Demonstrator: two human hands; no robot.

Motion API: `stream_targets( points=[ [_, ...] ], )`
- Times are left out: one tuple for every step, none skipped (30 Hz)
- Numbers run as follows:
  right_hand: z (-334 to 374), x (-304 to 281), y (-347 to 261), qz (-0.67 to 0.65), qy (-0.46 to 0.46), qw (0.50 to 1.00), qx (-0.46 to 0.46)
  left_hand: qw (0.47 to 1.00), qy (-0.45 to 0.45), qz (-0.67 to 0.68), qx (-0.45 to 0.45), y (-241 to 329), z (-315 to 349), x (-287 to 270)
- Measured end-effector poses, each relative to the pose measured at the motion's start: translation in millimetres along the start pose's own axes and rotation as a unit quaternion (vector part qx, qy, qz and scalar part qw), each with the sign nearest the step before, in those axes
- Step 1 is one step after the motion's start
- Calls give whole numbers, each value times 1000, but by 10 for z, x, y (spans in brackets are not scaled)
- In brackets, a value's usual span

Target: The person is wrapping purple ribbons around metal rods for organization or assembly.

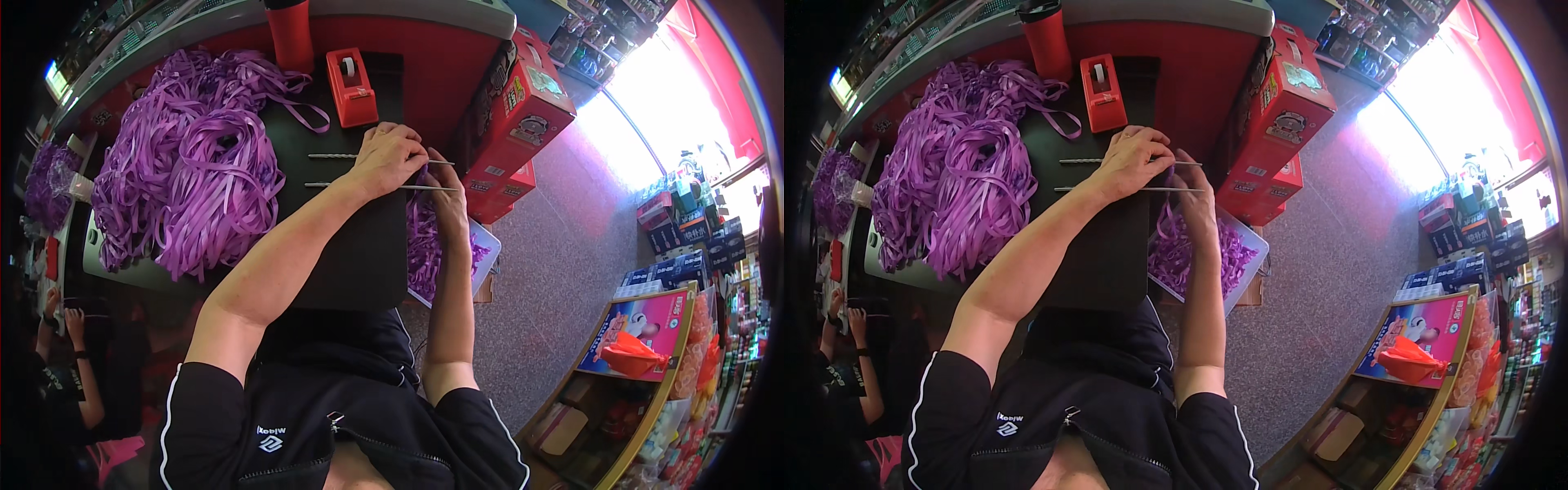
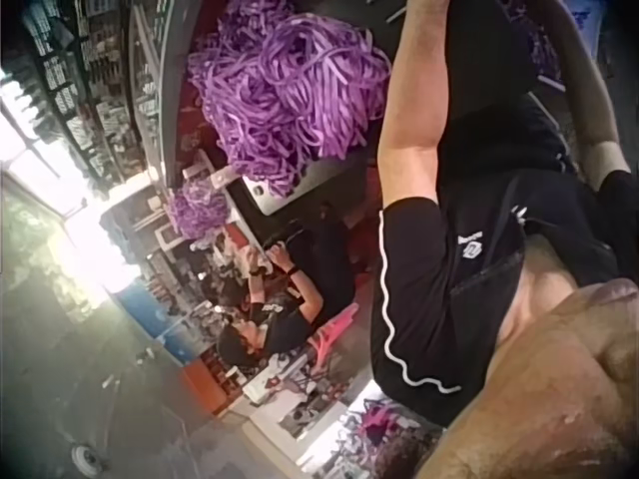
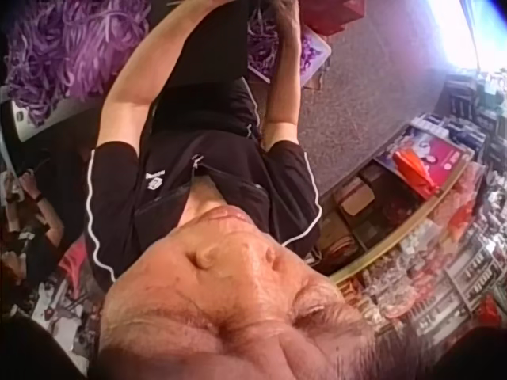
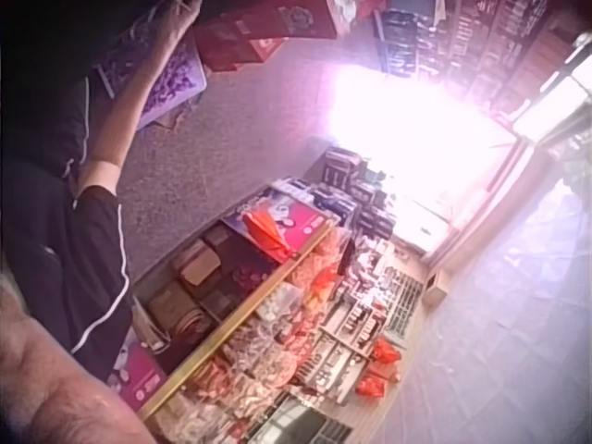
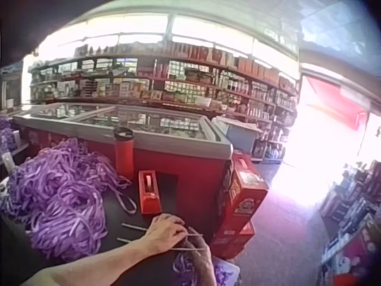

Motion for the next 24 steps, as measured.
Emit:
stream_targets(
  points=[
    [-29, 20, -60, 1, -38, 999, 12, 1000, 5, -1, 3, 0, -8, 9],
    [-56, 18, -8, -9, -42, 999, -18, 1000, 5, -3, 4, 2, -12, 21],
    [-77, -27, 22, 35, -36, 999, 1, 1000, 6, -5, 5, 6, -10, 34],
    [-87, -71, 37, 77, -32, 996, 22, 1000, 6, -8, 3, 3, 4, 37],
    [-94, -112, 55, 118, -27, 992, 42, 1000, 10, -9, 3, -2, 7, 37],
    [-90, -144, 79, 143, -17, 988, 46, 1000, 14, -10, 2, -7, 5, 39],
    [-52, -164, 98, 168, -5, 985, 51, 1000, 16, -10, 2, -7, 16, 38],
    [-17, -184, 115, 192, 7, 980, 56, 1000, 17, -13, 0, -13, 26, 33],
    [12, -228, 180, 215, -5, 975, 58, 1000, 18, -16, -1, -24, 32, 27],
    [60, -365, 274, 242, -6, 969, 58, 1000, 18, -14, 6, 25, -3, 49],
    [98, -461, 417, 266, -14, 962, 59, 1000, 16, -11, 6, 40, -8, 44],
    [135, -541, 568, 264, -8, 964, 33, 1000, 14, -9, 6, 51, -13, 37],
    [175, -593, 692, 277, -5, 960, 48, 1000, 11, -7, 3, 36, -1, 31],
    [221, -632, 782, 290, -3, 955, 63, 1000, 16, -11, 3, 15, 8, 28],
    [270, -676, 869, 303, -1, 950, 78, 1000, 17, -11, 2, -3, 14, 28],
    [326, -723, 958, 266, 13, 958, 103, 1000, 18, -10, 3, -7, 10, 34],
    [366, -767, 1042, 278, 8, 955, 104, 1000, 19, -9, 4, -6, 5, 43],
    [405, -810, 1127, 291, 4, 951, 104, 1000, 19, -10, 6, 0, 1, 55],
    [437, -826, 1245, 300, -4, 948, 104, 1000, 20, -12, 5, 0, 8, 37],
    [470, -840, 1358, 311, 11, 945, 101, 1000, 20, -11, 7, 10, 1, 42],
    [511, -885, 1454, 305, 24, 945, 116, 1000, 20, -11, 10, 23, -7, 48],
    [549, -882, 1521, 298, 33, 945, 132, 1000, 20, -14, 10, 16, -3, 50],
    [583, -870, 1575, 290, 43, 944, 148, 1000, 20, -18, 10, 12, 0, 53],
    [611, -855, 1664, 276, 58, 948, 146, 1000, 20, -21, 11, 10, -2, 58]
  ],
)
Point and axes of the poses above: each hand's wrist, its own z-axis away from the middle knuckle, its own x-axis out of the palm, y = z × x, the point moved 1 cm from there along -z, towards the middle knuckle, and after that the axes turned 11 degrees about -z, right-handed, at the moved point
